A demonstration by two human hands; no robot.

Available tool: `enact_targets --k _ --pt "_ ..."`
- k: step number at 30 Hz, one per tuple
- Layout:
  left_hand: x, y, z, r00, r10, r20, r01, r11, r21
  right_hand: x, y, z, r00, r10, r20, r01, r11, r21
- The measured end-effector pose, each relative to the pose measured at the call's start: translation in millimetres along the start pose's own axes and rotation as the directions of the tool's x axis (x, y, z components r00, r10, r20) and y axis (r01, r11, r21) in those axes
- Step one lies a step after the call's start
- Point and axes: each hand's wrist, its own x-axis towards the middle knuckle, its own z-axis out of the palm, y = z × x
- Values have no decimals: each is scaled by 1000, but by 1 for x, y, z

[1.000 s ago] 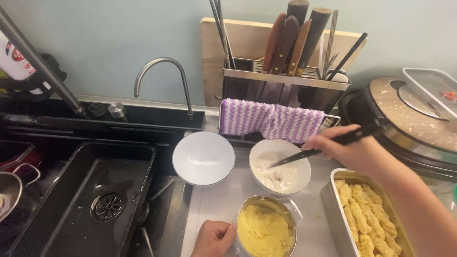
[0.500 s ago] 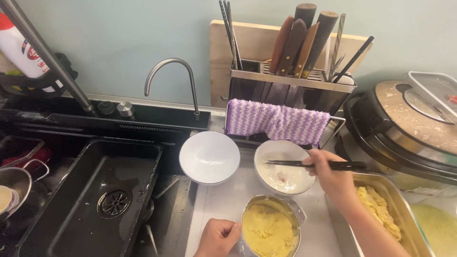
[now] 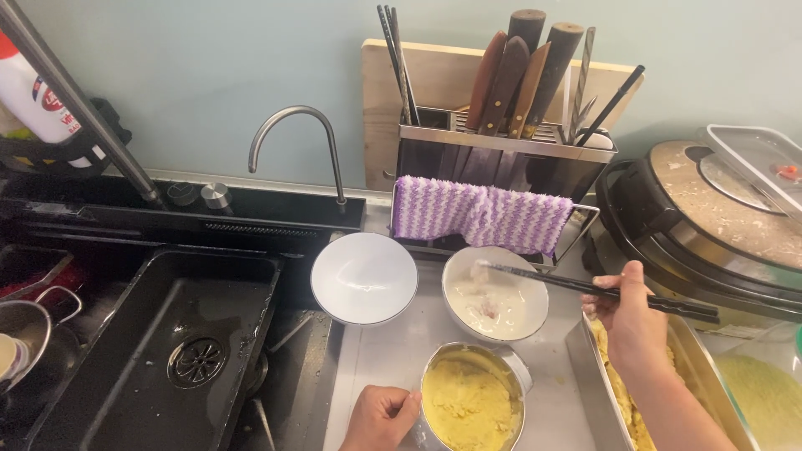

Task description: Battering pieces of meat or fish using chopsticks and a pot of yellow batter.

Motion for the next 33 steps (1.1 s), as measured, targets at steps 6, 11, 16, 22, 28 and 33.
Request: enact_targets --k 6,11,16,22,28,33 --pt "1 -1 0 1000 -11 0 11 1000 29 -12 1 3 997 -73 16 75 959 -274" --pt "1 4 0 998 -64 8 64 998 -28 -3 -11 -3 996 -90 14 91 992 -87" --pt "3 2 0 999 -51 -5 51 999 9 -4 -35 -15 994 -99 -43 98 995 -24" --pt "6 -3 3 993 -121 13 121 993 -16 -16 -56 -29 980 -176 -96 158 972 -175" --pt "5 -6 3 993 -121 6 121 993 -7 -18 -57 -40 979 -194 -54 194 981 1" --pt "6 -8 3 995 -103 3 103 995 6 -25 -55 -40 974 -219 -63 212 972 -97"
